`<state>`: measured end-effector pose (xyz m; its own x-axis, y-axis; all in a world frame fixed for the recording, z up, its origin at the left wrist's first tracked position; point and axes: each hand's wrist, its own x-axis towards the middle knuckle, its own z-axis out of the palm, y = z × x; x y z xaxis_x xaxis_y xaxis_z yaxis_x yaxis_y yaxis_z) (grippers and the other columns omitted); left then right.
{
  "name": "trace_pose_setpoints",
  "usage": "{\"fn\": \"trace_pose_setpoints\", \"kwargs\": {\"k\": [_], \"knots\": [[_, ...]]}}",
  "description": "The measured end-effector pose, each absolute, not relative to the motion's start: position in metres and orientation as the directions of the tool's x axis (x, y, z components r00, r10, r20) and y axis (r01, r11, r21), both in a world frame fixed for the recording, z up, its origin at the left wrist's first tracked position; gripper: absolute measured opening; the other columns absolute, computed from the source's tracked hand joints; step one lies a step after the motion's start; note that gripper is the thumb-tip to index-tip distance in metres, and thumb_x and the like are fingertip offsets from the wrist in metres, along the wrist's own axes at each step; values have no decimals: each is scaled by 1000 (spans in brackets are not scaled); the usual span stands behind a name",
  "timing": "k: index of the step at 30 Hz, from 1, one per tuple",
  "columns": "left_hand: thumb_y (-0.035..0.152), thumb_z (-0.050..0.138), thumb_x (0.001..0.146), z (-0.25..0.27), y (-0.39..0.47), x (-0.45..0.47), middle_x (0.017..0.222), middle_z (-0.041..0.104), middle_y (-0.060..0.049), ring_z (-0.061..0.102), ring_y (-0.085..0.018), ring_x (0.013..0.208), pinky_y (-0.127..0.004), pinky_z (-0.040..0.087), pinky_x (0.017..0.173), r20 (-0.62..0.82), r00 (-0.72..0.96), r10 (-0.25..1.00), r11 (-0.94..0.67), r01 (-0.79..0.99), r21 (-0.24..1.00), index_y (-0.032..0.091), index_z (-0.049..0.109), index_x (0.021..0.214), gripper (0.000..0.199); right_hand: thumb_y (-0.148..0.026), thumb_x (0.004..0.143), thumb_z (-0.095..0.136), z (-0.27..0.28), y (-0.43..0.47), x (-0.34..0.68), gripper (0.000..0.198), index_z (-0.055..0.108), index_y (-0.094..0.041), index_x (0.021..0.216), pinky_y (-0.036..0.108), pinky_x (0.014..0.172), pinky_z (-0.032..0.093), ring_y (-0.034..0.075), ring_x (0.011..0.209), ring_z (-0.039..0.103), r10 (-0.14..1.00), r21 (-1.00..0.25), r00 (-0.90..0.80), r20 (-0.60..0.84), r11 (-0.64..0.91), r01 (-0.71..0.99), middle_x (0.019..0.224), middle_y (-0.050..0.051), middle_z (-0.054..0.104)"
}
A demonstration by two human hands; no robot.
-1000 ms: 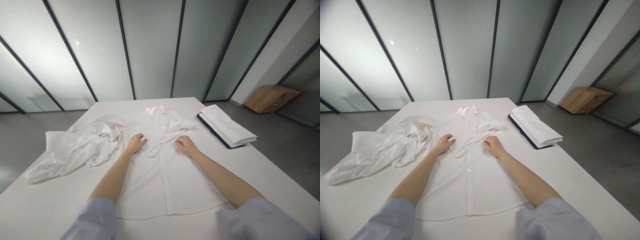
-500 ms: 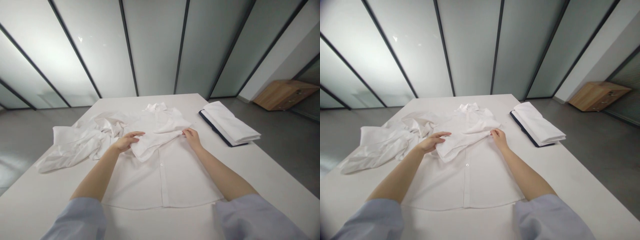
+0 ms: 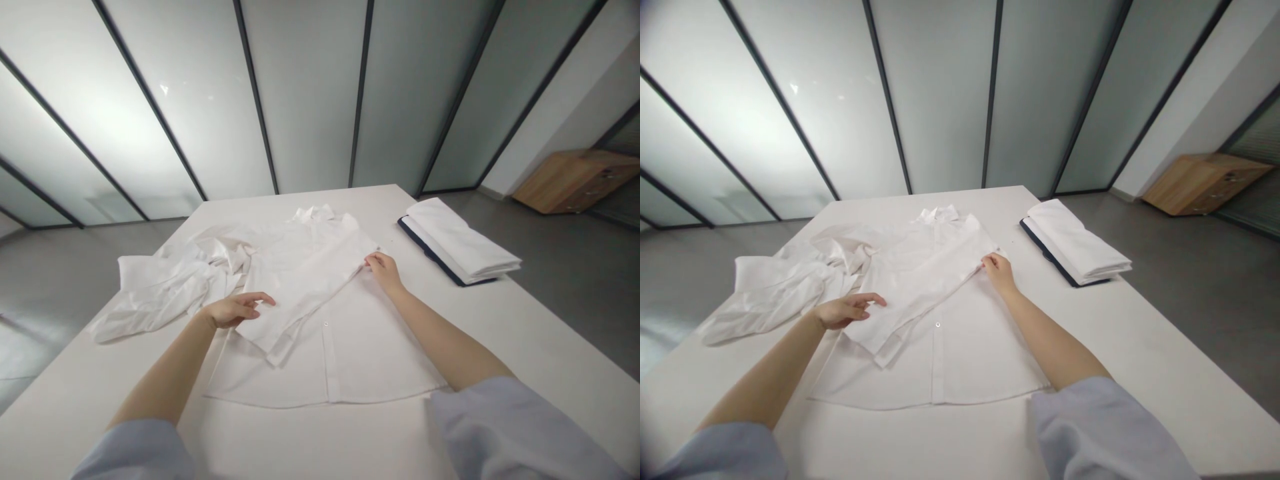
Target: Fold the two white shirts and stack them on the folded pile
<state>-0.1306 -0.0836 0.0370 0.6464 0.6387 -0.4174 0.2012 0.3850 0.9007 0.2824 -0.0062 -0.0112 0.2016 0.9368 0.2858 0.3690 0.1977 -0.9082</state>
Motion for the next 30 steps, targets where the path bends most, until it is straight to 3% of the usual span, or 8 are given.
{"fn": "trace_pose_setpoints", "kwargs": {"k": [3, 6, 8, 11, 14, 20, 24, 30], "knots": [[35, 79, 66, 41, -85, -135, 84, 65, -4, 61, -17, 72, -25, 45, 64, -316, 642, 699, 293, 146, 945, 19, 57, 126, 65, -41, 72, 50, -12, -6, 283, 25, 60, -21, 63, 31, 66, 44, 20, 66, 59, 936, -908, 202, 288, 200, 368, 62, 3, 64], [40, 74, 68, 46, -80, -141, 75, 63, -1, 59, -16, 67, -24, 43, 60, -380, 582, 720, 205, 344, 916, 21, 52, 134, 72, -41, 73, 50, -13, -5, 283, 25, 60, -21, 63, 31, 66, 45, 20, 66, 59, 938, -906, 192, 287, 201, 374, 62, 3, 64], [44, 67, 74, 47, -71, -141, 69, 61, 0, 59, -16, 63, -27, 45, 60, -414, 396, 819, 130, 575, 808, 19, 52, 133, 66, -40, 74, 50, -15, -5, 284, 25, 61, -20, 65, 32, 67, 46, 21, 67, 60, 939, -902, 188, 289, 201, 383, 62, 3, 65], [41, 56, 80, 40, -53, -132, 75, 64, -3, 62, -20, 69, -32, 49, 70, -136, 111, 984, -20, 841, 541, 17, 59, 123, 50, -40, 77, 48, -18, -3, 286, 27, 62, -20, 67, 33, 69, 47, 21, 69, 60, 935, -884, 180, 305, 207, 419, 65, 3, 65], [38, 49, 83, 25, -34, -109, 102, 68, -9, 64, -23, 94, -35, 48, 88, 99, 210, 973, -232, 898, 373, 18, 62, 117, 42, -39, 80, 45, -21, -2, 289, 29, 64, -19, 73, 35, 76, 48, 23, 78, 62, 923, -820, 150, 356, 231, 524, 75, 5, 68], [47, 45, 89, -6, -12, -68, 145, 48, -11, 43, -27, 134, -42, 33, 111, 88, 364, 927, -374, 907, 191, 18, 54, 133, 53, -36, 86, 46, -24, -6, 284, 42, 62, -18, 121, 42, 104, 39, 26, 121, 52, 899, -478, -163, 407, 362, 800, 128, 12, 61], [51, 43, 92, -13, -9, -66, 152, 39, -9, 34, -26, 140, -42, 29, 114, 97, 347, 933, -357, 924, 136, 21, 49, 139, 56, -47, 93, 39, -22, -16, 272, 53, 51, -21, 138, 43, 112, 27, 26, 139, 34, 925, -272, -328, 192, 371, 888, 148, 9, 44], [52, 41, 91, -14, -11, -71, 150, 41, -10, 37, -26, 139, -40, 30, 114, 115, 367, 923, -382, 911, 157, 18, 49, 139, 59, -57, 96, 23, -17, -22, 264, 60, 43, -27, 145, 51, 113, 21, 30, 143, 25, 980, -152, -195, 26, 197, 969, 156, 7, 33]]}}
